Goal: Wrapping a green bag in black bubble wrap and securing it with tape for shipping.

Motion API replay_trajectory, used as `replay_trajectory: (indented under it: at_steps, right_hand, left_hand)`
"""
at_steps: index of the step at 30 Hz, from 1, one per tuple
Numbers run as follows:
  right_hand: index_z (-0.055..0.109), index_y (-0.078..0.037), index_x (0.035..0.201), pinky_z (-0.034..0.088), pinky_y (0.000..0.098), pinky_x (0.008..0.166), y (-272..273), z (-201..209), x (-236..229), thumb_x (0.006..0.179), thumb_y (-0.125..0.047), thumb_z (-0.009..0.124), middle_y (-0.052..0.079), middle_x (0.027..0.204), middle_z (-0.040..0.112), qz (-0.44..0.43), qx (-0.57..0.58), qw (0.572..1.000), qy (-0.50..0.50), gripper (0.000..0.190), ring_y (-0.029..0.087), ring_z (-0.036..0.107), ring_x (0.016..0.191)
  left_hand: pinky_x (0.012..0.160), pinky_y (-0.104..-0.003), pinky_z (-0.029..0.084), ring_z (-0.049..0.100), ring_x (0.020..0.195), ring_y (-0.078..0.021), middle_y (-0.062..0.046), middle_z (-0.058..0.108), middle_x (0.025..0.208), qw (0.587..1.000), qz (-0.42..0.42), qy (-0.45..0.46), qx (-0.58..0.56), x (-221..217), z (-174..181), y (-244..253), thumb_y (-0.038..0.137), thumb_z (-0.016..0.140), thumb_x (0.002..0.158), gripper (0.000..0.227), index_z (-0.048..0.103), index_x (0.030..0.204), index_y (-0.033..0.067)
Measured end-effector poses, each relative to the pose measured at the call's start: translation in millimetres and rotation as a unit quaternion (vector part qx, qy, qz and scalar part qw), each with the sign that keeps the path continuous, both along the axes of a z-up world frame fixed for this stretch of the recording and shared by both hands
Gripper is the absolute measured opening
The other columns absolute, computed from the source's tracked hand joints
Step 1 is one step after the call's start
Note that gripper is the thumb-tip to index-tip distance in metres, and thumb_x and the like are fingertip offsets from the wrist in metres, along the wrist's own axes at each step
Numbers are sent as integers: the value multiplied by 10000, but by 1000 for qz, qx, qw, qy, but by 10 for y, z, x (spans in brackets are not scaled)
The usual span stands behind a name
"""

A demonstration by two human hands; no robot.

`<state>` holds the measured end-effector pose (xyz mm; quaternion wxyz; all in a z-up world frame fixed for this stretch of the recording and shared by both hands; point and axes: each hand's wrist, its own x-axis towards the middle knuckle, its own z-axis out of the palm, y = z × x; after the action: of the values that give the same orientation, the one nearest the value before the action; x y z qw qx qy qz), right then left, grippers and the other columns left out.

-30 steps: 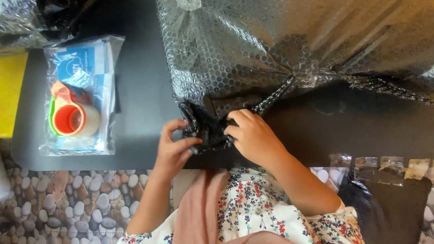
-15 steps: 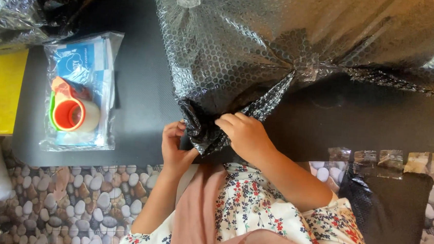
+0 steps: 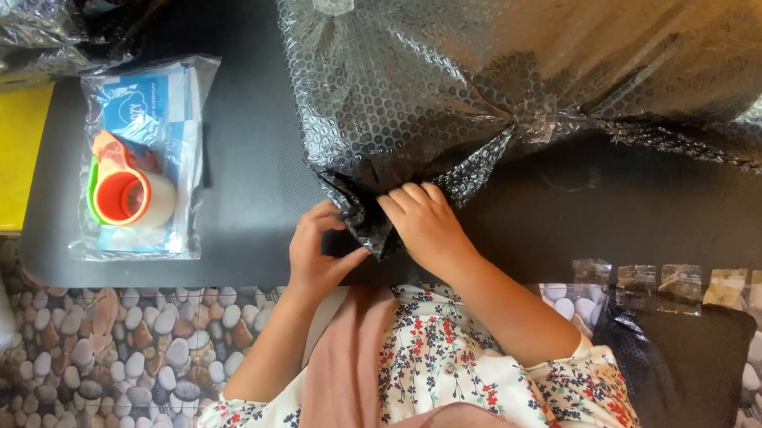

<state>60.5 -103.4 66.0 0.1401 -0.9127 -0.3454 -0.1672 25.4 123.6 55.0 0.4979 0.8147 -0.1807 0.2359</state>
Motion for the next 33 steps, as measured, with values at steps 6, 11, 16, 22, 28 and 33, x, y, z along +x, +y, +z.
replay_trajectory:
  at_steps: [6, 11, 16, 22, 28, 33]
  right_hand:
    - [667, 39, 987, 442, 341, 919, -209, -179, -192, 919, 43, 670, 65, 860, 615, 122, 302, 922, 208, 68, 244, 589, 948]
    - [608, -91, 796, 518, 373, 825, -207, -51, -336, 947, -15, 626, 4, 765, 519, 91, 98, 991, -26, 170, 225, 573, 829]
    - [694, -124, 864, 527, 429, 932, -57, 505, -128, 1036, -92, 601, 18, 864, 623, 104, 114, 972, -177, 198, 234, 616, 920]
    - [710, -201, 886, 500, 472, 1026, 228, 705, 445, 1047, -164, 616, -25, 939, 631, 128, 157, 946, -252, 190, 206, 634, 1024]
    - [709, -259, 870, 463, 367, 878, 292, 698, 759, 925, -304, 770, -76, 1010, 598, 118, 201, 962, -145, 94, 165, 611, 991]
    - [734, -270, 905, 463, 365, 808, 345, 744, 758, 879, -304, 796, -92, 1026, 581, 76, 197, 976, -56, 76, 150, 619, 946]
  left_hand:
    - [913, -469, 532, 665, 1105, -329, -70, 691, 1209, 968, -22, -155, 195, 229, 108, -132, 401, 922, 693, 645, 730, 1246, 130]
    - [944, -416, 486, 596, 1156, -251, 20, 652, 1312, 920, 16, -195, 339, 394, -9, -239, 339, 957, 365, 1075, 668, 1396, 245]
    - [949, -384, 463, 576, 1087, -222, 44, 647, 1254, 915, 31, -197, 350, 484, 23, -299, 149, 757, 646, 720, 690, 1355, 251]
    - [862, -439, 535, 678, 940, -347, -127, 736, 1038, 968, -10, -110, 224, 505, 295, -213, 42, 644, 914, 205, 711, 1102, -2]
    - [821, -515, 567, 722, 954, -412, -215, 732, 1003, 999, -14, 31, 37, 416, 217, -51, 96, 711, 952, 344, 580, 1240, -39]
    - [828, -427, 575, 649, 931, -321, -116, 591, 1058, 987, 120, -79, 78, 556, 182, -58, 233, 940, 777, 497, 715, 1145, -15]
